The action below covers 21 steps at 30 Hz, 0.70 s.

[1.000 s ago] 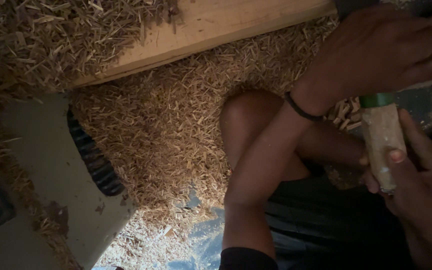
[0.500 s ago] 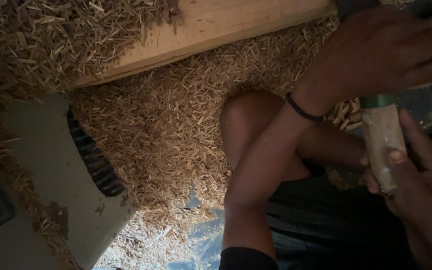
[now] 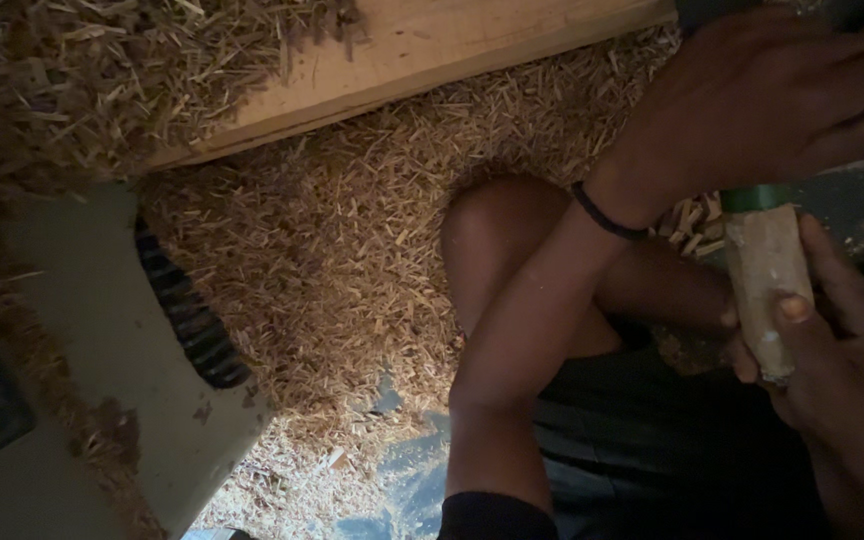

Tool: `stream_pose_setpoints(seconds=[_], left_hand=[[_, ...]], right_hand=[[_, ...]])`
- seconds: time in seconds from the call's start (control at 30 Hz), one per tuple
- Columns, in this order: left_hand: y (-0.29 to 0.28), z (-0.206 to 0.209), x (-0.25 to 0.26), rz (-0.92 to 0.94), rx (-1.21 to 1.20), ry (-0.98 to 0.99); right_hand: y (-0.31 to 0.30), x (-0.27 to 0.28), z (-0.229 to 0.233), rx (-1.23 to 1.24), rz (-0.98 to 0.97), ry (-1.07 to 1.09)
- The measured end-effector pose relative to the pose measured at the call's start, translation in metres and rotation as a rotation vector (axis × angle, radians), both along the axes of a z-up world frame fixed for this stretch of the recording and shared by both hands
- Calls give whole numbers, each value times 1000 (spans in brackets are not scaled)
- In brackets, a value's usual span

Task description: The person carves small wooden blocks using a chisel while sitting on a workshop floor covered in wood shavings.

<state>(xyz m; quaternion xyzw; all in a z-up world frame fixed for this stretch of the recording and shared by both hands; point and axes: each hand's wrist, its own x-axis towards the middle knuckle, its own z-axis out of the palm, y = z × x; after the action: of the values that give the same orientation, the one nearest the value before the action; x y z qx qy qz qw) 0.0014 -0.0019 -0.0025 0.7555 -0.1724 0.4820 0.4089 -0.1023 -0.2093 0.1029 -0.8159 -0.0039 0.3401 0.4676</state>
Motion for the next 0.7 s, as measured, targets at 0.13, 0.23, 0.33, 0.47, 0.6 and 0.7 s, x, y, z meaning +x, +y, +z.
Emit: stream_pose_setpoints(seconds=[0.13,0.23,0.33,0.47,0.6,0.7], left_hand=[[0,-3,3,25,-15,-62],[2,-2,3,55,20,-33],[2,1,1,30,37,-14],[-1,3,-5,49,-57,2],[-3,-1,-4,41,-21,15],[-5,-5,-3,76,18,19]], right_hand=[[-1,1,-4,-121,9,-8],[-6,3,-12,-56,-13,3],[-12,4,-20,14,-30,12],[-15,3,-19,31,-34,22],[-11,2,-12,81,15,19],[-6,2,-8,29,26,2]])
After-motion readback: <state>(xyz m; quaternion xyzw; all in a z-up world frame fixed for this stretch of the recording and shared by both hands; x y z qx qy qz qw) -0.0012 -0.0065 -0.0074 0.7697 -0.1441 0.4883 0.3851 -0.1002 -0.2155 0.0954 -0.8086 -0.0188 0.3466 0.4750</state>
